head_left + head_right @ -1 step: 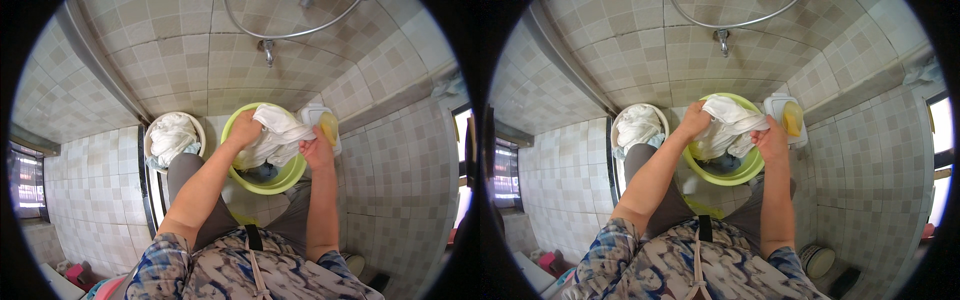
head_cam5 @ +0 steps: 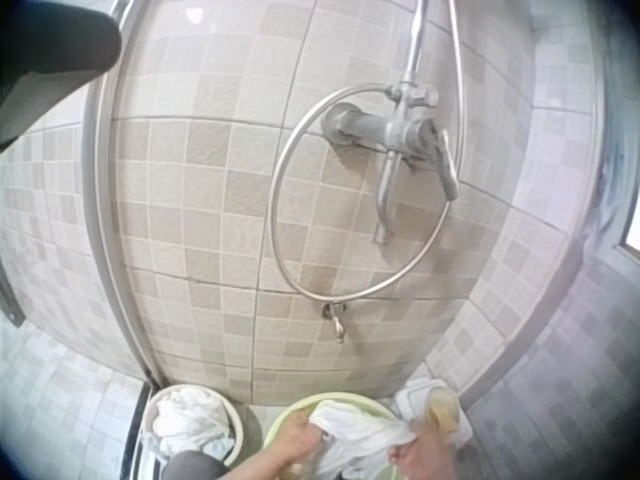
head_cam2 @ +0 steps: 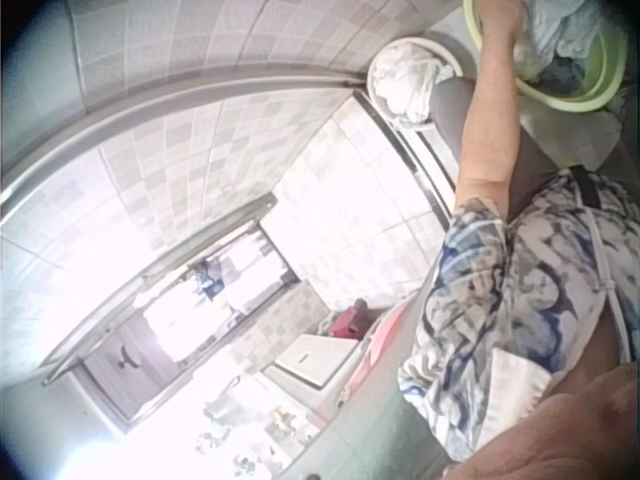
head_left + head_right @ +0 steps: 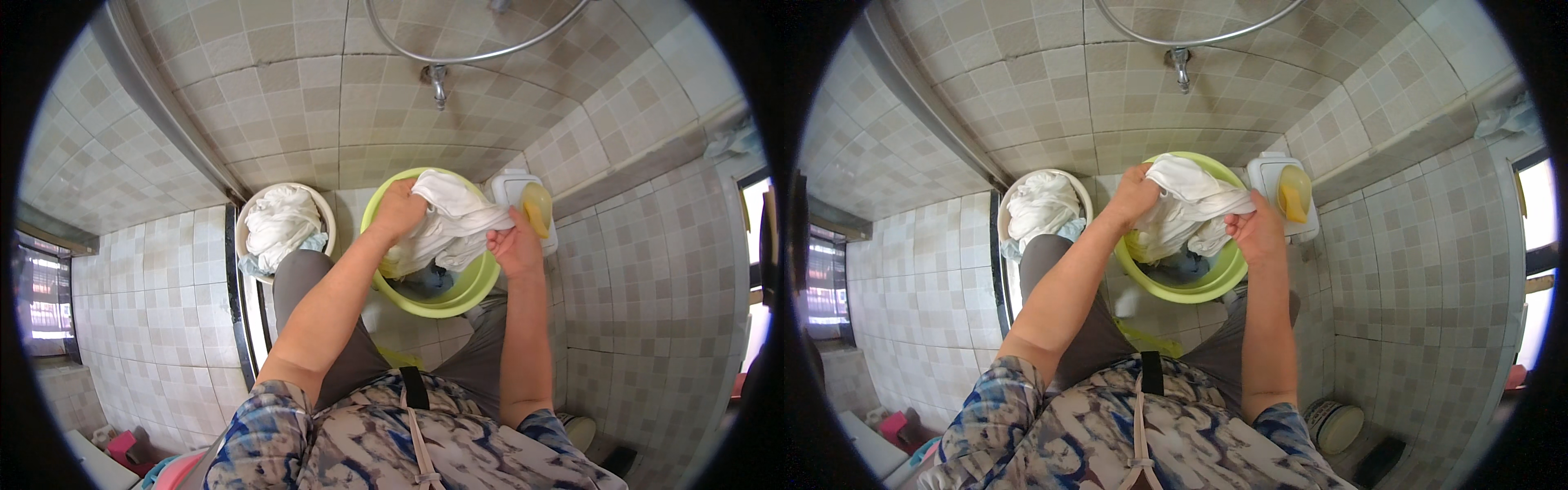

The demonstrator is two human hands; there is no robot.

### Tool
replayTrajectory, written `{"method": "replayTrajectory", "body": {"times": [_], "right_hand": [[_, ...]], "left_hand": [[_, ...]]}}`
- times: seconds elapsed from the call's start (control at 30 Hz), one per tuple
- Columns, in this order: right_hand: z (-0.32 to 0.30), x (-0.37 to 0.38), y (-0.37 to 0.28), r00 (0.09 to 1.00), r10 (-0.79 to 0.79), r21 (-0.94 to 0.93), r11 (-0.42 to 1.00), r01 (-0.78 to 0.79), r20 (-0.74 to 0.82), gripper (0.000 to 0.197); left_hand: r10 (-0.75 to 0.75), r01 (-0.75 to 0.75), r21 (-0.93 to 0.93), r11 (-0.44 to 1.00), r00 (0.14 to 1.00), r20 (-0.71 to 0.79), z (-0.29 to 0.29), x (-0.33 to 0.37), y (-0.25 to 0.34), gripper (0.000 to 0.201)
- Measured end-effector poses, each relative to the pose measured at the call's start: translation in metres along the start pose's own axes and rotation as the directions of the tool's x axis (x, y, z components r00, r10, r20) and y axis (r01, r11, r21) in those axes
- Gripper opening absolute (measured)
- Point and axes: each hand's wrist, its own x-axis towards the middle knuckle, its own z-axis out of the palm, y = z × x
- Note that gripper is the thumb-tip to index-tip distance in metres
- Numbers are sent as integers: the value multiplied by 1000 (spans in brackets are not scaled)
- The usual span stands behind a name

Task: The person washes clothes by hand in a green basin filled with water. They scrub a white cloth with a bar of soap, rinse it, and wring it out repeatedly.

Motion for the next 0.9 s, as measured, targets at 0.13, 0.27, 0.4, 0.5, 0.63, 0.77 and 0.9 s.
{"method": "replayTrajectory", "body": {"times": [0.13,0.27,0.4,0.5,0.63,0.77,0.9], "right_hand": [[-13,14,16,996,85,-10,996,-85,-8,26],[-27,25,36,993,122,-102,987,-121,0,31],[-34,20,72,988,148,-400,909,-118,44,32],[-30,13,108,985,170,-653,747,-125,5,36],[-4,7,134,990,144,-901,427,-72,-11,37],[-29,37,165,999,-16,-971,236,33,30,32],[-74,64,189,995,-70,-892,443,89,64,28]], "left_hand": [[-130,149,-286,947,988,86,1,-1,11,22],[-183,222,-319,921,972,147,2,-5,18,21],[-180,239,-332,913,964,197,4,-6,16,23],[-160,232,-343,910,961,226,4,-6,14,25],[-130,238,-407,882,953,275,2,-7,11,24],[-118,284,-527,801,938,326,1,-12,16,21],[-109,295,-598,745,939,327,-5,-11,22,19]]}}
